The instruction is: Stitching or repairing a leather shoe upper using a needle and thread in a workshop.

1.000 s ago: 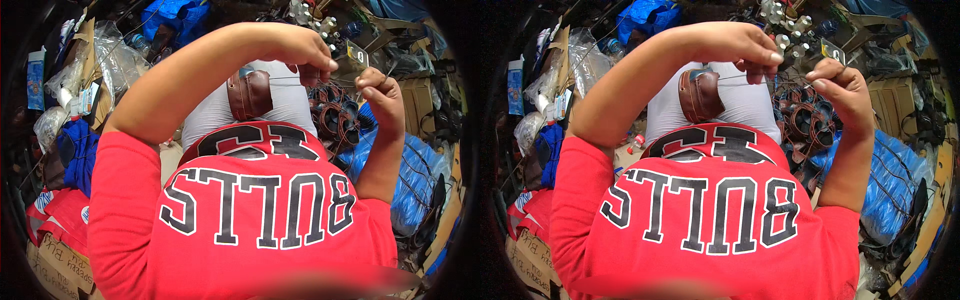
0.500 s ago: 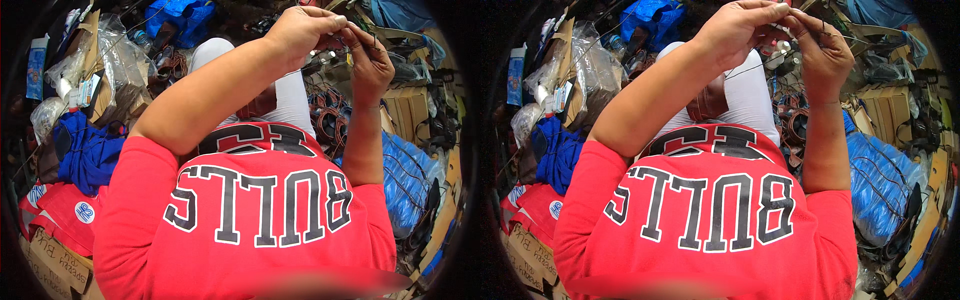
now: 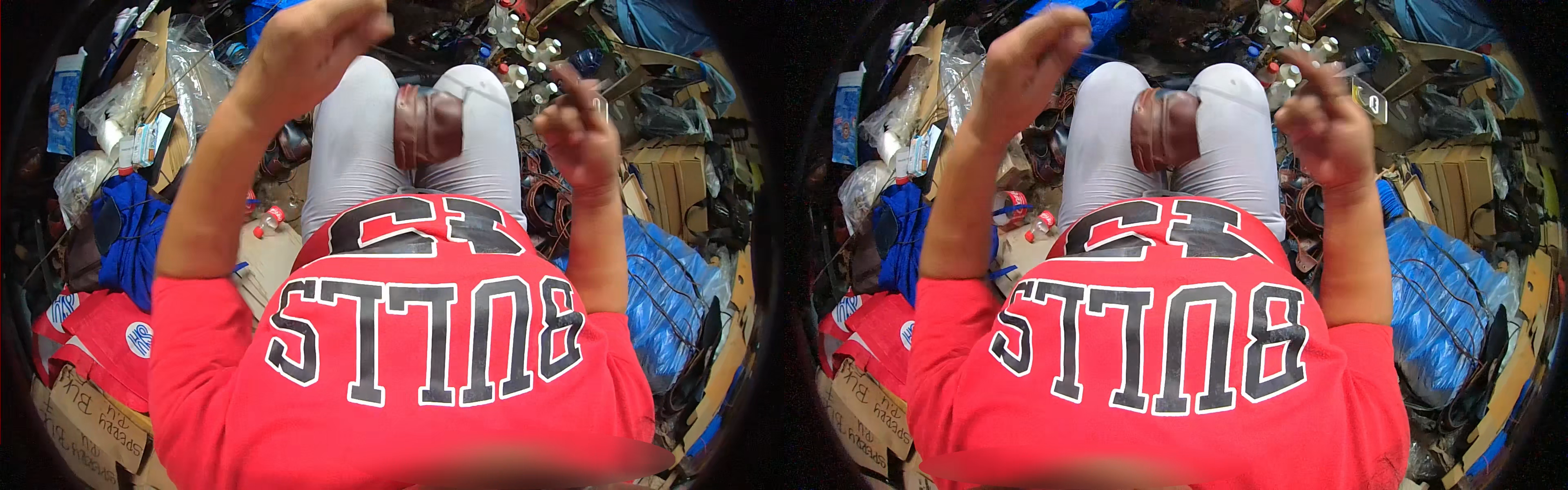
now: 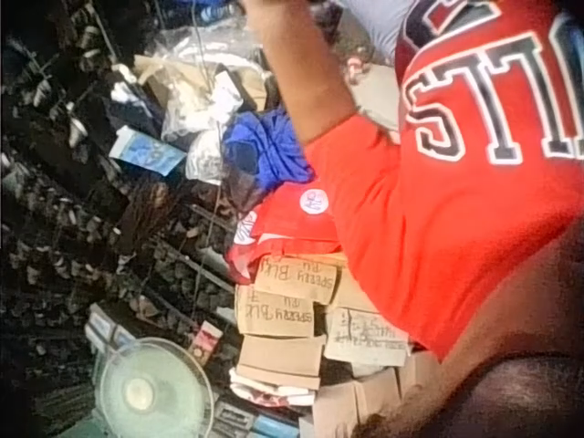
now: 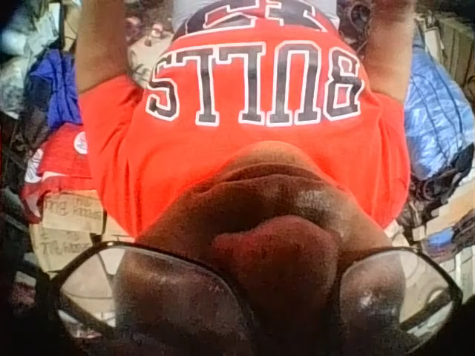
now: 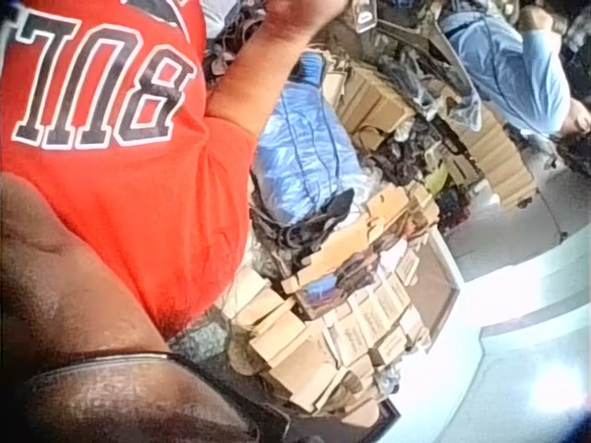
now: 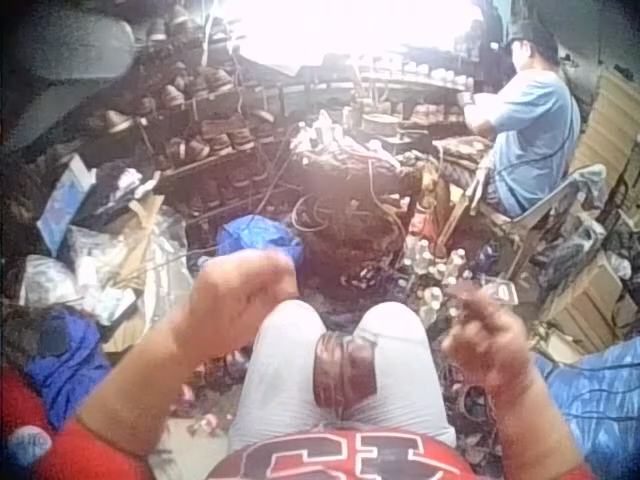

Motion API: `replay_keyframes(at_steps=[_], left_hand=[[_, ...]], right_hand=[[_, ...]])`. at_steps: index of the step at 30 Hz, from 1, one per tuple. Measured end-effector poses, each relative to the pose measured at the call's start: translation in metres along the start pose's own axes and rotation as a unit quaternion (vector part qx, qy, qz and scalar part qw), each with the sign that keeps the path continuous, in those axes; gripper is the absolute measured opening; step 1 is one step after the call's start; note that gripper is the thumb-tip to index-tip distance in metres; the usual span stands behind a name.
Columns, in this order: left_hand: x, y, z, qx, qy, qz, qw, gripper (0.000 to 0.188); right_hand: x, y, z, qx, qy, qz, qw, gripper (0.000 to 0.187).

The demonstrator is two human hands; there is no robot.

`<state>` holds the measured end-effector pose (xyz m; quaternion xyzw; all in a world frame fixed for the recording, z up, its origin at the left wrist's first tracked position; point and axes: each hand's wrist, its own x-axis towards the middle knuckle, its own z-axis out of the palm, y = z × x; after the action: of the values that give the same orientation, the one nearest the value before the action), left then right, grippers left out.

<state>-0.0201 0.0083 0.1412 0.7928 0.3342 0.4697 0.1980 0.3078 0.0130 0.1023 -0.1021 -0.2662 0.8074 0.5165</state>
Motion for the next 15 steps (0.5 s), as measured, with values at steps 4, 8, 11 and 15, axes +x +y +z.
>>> replay_keyframes(at_steps=[4, 8, 11, 15], left_hand=[[-0.018, -0.023, -0.054, 0.494, -0.156, 0.113, 0.848, 0.032], [-0.032, -0.06, -0.098, 0.536, -0.168, 0.067, 0.825, 0.032], [-0.039, -0.082, -0.137, 0.53, -0.136, -0.01, 0.837, 0.032], [-0.079, -0.122, -0.146, 0.489, -0.149, -0.113, 0.852, 0.034]], right_hand=[[0.005, 0.069, -0.014, -0.751, -0.019, 0.102, 0.652, 0.039], [0.028, 0.098, 0.016, -0.736, -0.034, 0.174, 0.653, 0.041], [0.024, 0.104, 0.016, -0.809, -0.096, 0.13, 0.566, 0.036], [0.006, 0.106, 0.005, -0.791, -0.107, 0.125, 0.59, 0.036]])
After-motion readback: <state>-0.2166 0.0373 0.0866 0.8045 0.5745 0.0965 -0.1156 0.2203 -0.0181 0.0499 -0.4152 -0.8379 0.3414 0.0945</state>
